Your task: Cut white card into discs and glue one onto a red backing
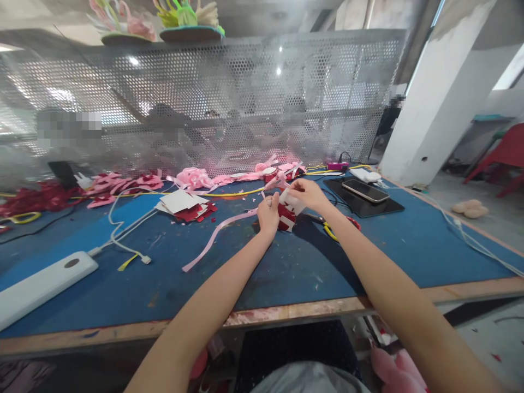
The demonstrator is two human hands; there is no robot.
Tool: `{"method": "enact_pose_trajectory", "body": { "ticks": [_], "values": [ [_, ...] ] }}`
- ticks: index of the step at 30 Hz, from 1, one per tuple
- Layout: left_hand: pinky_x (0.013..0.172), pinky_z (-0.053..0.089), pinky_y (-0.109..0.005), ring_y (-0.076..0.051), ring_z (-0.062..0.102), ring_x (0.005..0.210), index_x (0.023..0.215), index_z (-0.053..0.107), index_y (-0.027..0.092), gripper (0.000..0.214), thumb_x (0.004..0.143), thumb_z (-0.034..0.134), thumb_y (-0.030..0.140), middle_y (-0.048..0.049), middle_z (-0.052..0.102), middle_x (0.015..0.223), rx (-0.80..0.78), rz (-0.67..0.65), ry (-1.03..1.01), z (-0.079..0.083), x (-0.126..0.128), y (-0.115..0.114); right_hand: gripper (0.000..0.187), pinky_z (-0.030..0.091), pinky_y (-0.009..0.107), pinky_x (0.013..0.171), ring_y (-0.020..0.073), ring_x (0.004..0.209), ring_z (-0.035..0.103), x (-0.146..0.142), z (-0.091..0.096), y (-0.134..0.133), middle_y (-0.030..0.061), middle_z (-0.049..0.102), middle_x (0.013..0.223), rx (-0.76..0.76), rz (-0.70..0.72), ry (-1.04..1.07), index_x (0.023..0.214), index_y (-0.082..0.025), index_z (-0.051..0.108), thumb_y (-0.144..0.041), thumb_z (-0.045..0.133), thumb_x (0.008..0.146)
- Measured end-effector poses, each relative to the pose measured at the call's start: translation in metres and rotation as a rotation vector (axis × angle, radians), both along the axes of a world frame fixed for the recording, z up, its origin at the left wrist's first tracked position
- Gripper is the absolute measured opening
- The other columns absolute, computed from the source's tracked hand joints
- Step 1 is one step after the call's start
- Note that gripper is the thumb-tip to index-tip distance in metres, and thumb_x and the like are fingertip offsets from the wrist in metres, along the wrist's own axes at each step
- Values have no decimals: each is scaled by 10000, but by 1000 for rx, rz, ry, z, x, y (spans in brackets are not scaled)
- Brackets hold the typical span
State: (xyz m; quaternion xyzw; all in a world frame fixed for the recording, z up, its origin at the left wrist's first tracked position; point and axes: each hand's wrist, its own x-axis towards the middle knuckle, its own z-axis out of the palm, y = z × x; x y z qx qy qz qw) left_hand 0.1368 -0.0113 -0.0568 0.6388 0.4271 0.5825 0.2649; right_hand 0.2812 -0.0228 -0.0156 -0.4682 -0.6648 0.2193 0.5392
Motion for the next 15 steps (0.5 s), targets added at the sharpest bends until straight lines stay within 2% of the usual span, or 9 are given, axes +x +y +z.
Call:
{"method": "enact_pose_trajectory", "body": {
  "ticks": [4,7,11,15],
  "values": [
    [529,255,-271,-130,381,459,469,374,210,451,858,471,417,32,397,439,-13,15,-18,1,-1,1,156,329,235,468,113,471,451,9,2,1,-46,531,530,-51,-56,131,692,-202,502,-339,570,664],
    [513,233,-275,-125,331,438,451,312,217,485,845,488,440,44,333,414,-20,28,-40,0,-1,3,167,298,219,429,103,430,427,10,0,0,-67,499,476,-72,-57,186,691,-209,487,-339,582,651],
    [502,217,-278,-121,295,423,457,289,221,495,842,473,472,51,297,411,-24,38,-52,-2,0,4,179,304,214,435,97,434,430,7,-2,1,-76,495,468,-59,-43,233,708,-205,503,-343,598,644],
    [508,225,-272,-123,304,445,470,280,220,485,852,446,468,50,286,436,-16,38,-57,-4,-1,6,217,364,232,488,109,506,492,5,1,0,-39,581,572,-21,-26,262,777,-184,578,-352,617,646]
  ]
}}
